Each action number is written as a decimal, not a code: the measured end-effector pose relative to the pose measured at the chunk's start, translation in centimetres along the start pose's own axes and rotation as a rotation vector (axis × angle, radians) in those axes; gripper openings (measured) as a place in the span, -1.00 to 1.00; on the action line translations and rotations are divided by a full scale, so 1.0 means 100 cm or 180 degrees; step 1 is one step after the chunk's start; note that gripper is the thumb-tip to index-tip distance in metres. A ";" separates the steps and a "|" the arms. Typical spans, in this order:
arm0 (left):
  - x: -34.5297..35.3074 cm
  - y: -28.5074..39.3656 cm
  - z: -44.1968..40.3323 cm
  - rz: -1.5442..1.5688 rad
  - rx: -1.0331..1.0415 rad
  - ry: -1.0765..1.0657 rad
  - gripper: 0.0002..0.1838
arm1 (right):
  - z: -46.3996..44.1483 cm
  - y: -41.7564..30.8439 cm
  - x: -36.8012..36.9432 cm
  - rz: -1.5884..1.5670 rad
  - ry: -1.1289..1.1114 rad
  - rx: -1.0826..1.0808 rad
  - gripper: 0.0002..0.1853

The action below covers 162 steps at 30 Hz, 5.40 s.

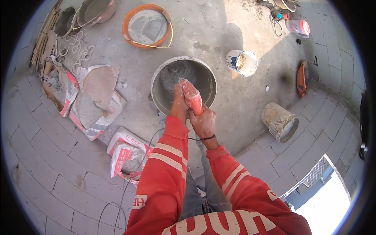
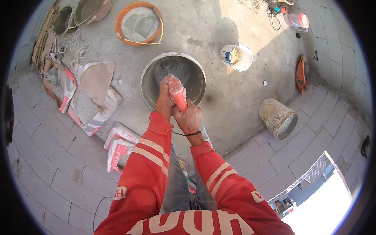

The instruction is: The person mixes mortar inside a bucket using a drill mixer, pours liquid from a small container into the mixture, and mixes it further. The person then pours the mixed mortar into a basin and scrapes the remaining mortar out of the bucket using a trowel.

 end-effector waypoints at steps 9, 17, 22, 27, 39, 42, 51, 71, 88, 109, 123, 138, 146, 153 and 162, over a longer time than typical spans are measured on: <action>-0.040 -0.007 0.041 0.0260 0.0081 0.0092 -0.73 | 0.025 0.003 0.021 0.0014 -0.0514 0.0068 -0.67; 0.005 -0.067 0.040 0.0073 -0.0410 -0.0158 -0.70 | 0.041 0.016 -0.027 0.0607 -0.0004 0.0158 -0.72; 0.032 -0.031 0.023 0.0147 -0.0185 -0.0361 -0.69 | 0.010 0.004 -0.027 0.0166 0.0114 -0.0210 -0.73; 0.006 0.011 0.032 0.0077 0.0035 -0.0046 -0.70 | -0.006 -0.015 0.001 0.0055 -0.0345 -0.0163 -0.68; 0.002 -0.029 0.107 -0.0605 -0.0648 -0.0347 -0.70 | 0.098 -0.023 -0.008 -0.0194 -0.0746 0.0236 -0.55; -0.021 -0.038 0.143 -0.1086 -0.0968 -0.0216 -0.66 | 0.129 -0.022 -0.001 -0.0595 -0.1536 0.0252 -0.39; -0.052 0.006 0.401 -0.3253 -0.0244 -0.0527 0.04 | 0.150 -0.017 -0.049 -0.0555 -0.3136 0.0622 -0.46; -0.490 0.207 0.411 -0.4075 0.2017 0.4839 0.12 | 0.171 0.118 -0.052 0.0829 -0.1409 0.1590 -0.20; -0.647 0.342 0.160 -0.3916 0.2491 0.4632 -0.29 | 0.260 0.036 0.092 0.1800 -0.1636 0.2336 -0.07; -0.640 0.330 0.111 -0.4613 0.2225 0.3841 -0.14 | 0.271 0.038 0.108 0.1527 -0.1562 0.2385 -0.13; -0.625 0.311 0.089 -0.5739 0.2129 0.3456 -0.21 | 0.283 0.076 0.077 0.1318 -0.1418 0.2379 -0.11; -0.672 0.320 0.045 -0.6971 0.0626 0.3072 -0.18 | 0.192 0.082 -0.024 0.1007 -0.0394 0.1761 -0.32; -0.427 0.306 0.184 -0.4702 0.2709 0.3034 -0.41 | 0.002 0.169 -0.063 -0.0138 0.0049 0.1543 -0.25; -0.115 0.124 0.200 -0.3623 0.2197 0.0880 -0.59 | -0.100 0.217 -0.005 -0.1774 -0.0086 0.2229 -0.03; 0.020 0.058 0.147 -0.4586 0.2352 0.2042 0.01 | -0.010 0.110 0.082 -0.1900 -0.1010 0.1496 -0.35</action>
Point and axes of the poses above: each hand's wrist, its own z-axis away from the middle knuckle, its own x-axis out of the palm, y = z × x, the point moved 10 cm from there along -z, towards the middle knuckle, and after that the axes turned 12 degrees about -z, right-handed, at the moved point
